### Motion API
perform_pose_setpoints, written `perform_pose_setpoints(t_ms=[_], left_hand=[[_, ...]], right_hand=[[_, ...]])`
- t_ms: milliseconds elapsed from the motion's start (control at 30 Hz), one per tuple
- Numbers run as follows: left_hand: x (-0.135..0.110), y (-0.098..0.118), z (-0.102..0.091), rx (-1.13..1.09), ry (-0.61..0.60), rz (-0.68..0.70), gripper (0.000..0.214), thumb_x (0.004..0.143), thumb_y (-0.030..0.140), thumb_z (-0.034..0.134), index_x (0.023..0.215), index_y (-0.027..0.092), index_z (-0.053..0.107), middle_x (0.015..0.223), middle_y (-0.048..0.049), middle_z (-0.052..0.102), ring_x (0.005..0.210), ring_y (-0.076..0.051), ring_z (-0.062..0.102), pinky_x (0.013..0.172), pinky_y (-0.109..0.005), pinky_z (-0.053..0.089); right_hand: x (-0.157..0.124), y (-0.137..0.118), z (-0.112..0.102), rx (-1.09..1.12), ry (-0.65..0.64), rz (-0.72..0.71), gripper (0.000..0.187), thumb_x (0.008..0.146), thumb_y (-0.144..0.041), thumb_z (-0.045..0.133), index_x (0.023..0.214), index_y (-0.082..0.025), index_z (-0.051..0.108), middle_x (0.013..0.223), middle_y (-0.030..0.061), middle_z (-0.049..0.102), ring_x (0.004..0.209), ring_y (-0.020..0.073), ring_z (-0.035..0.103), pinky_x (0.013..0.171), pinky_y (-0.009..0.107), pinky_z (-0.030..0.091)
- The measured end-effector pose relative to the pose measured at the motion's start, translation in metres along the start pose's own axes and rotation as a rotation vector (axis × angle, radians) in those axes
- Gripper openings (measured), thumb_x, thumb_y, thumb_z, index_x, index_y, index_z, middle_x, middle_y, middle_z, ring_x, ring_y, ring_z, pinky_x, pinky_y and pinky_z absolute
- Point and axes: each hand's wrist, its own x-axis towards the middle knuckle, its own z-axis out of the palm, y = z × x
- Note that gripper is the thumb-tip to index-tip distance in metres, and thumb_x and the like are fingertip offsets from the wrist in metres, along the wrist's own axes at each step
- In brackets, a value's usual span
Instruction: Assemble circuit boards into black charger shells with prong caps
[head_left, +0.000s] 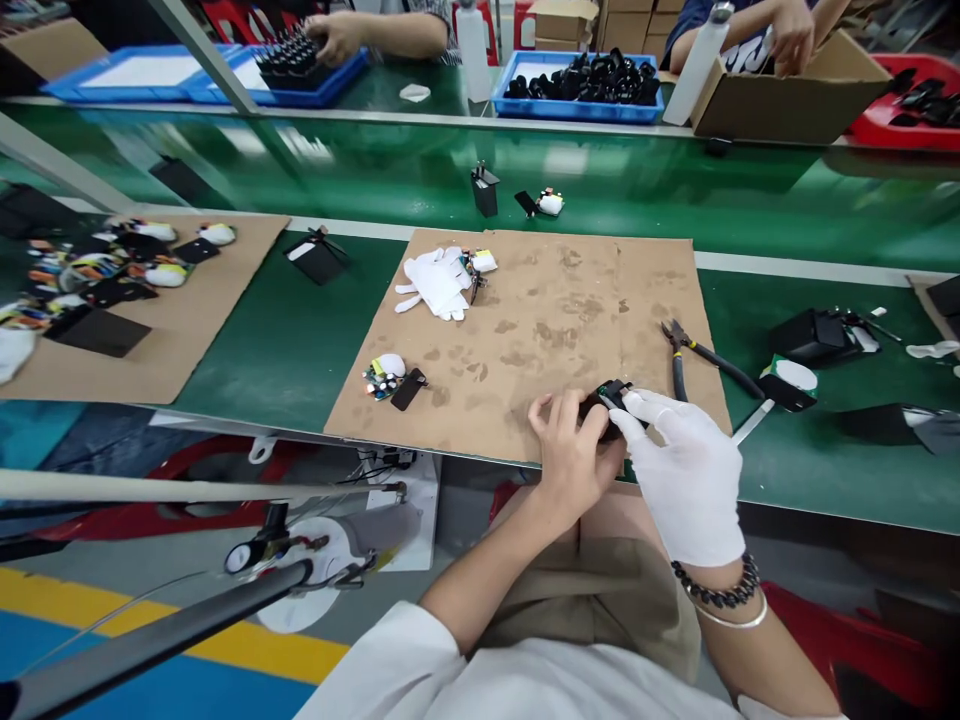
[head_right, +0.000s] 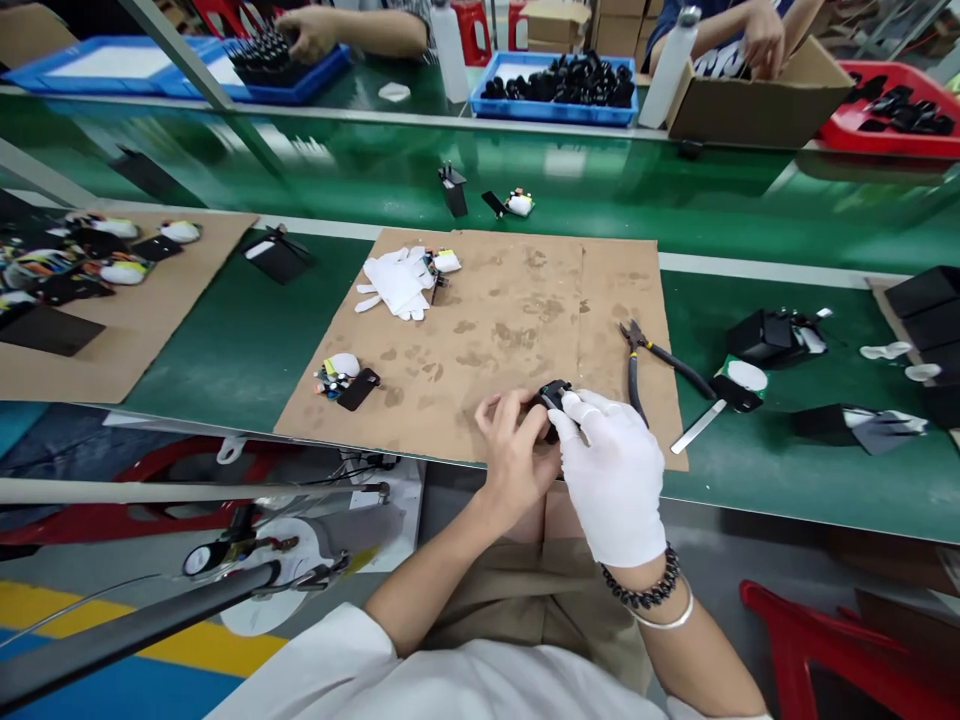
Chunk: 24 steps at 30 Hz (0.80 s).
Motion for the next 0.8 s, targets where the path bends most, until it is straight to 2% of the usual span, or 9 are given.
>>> perform_pose_setpoints(t_ms=[167,267,367,467,533,633,800], left_hand=[[-0.003,-0.005,-0.011,0.003,-0.071,-0.015,0.015,0.081,0.016,0.061,0.094,0.022,0.06,0.112,-0.0086,0.065,0.105,-0.025,0.061,0.107,-0.049,0.032],[-0.004,-0.015,-0.026,-0.021,-0.113,0.021,0.008,0.086,0.015,0.062,0.086,0.022,0.059,0.109,-0.0049,0.068,0.102,-0.021,0.064,0.113,-0.049,0.026],[-0.004,-0.031,-0.042,-0.027,-0.037,0.022,0.011,0.091,0.022,0.064,0.082,0.022,0.058,0.098,-0.0005,0.07,0.095,-0.018,0.067,0.117,-0.048,0.021],[-0.004,-0.046,-0.051,0.036,0.099,-0.02,0.01,0.092,0.024,0.063,0.083,0.023,0.059,0.095,-0.0004,0.07,0.093,-0.018,0.067,0.117,-0.047,0.024],[-0.003,-0.05,-0.051,0.072,0.163,-0.028,0.01,0.091,0.024,0.063,0.083,0.023,0.059,0.094,-0.001,0.07,0.092,-0.018,0.068,0.117,-0.047,0.027],[0.0,-0.049,-0.047,0.117,0.181,0.017,0.007,0.09,0.022,0.063,0.084,0.023,0.06,0.092,-0.0013,0.071,0.09,-0.019,0.068,0.118,-0.048,0.028],[0.001,-0.044,-0.042,0.131,0.212,0.017,0.008,0.09,0.02,0.063,0.083,0.023,0.059,0.09,-0.0008,0.072,0.087,-0.018,0.068,0.117,-0.047,0.03]], right_hand=[[-0.021,-0.003,0.015,0.019,-0.003,-0.034,0.031,0.093,-0.029,0.064,0.123,-0.023,0.069,0.129,0.0121,0.071,0.109,0.0266,0.073,0.088,0.041,0.064],[-0.025,0.001,0.015,0.032,0.033,-0.119,0.035,0.09,-0.022,0.067,0.125,-0.023,0.067,0.121,0.0109,0.075,0.102,0.0245,0.076,0.084,0.037,0.065],[-0.019,0.002,0.005,0.033,0.078,-0.158,0.032,0.087,-0.021,0.071,0.119,-0.025,0.071,0.113,0.0089,0.078,0.095,0.0257,0.077,0.084,0.037,0.064],[-0.01,0.002,0.004,-0.034,0.088,-0.076,0.032,0.085,-0.025,0.073,0.117,-0.027,0.073,0.117,0.0095,0.076,0.096,0.0298,0.077,0.084,0.041,0.064],[-0.005,0.004,0.01,-0.046,0.055,-0.075,0.027,0.088,-0.027,0.068,0.114,-0.024,0.075,0.112,0.011,0.077,0.092,0.0297,0.077,0.081,0.041,0.064],[0.002,0.009,0.018,-0.011,-0.018,-0.153,0.024,0.091,-0.026,0.062,0.112,-0.022,0.074,0.105,0.0097,0.079,0.087,0.0254,0.078,0.076,0.037,0.065],[0.008,0.012,0.01,-0.055,0.045,-0.168,0.027,0.088,-0.024,0.068,0.115,-0.026,0.072,0.112,0.0085,0.078,0.094,0.0253,0.078,0.08,0.036,0.065]])
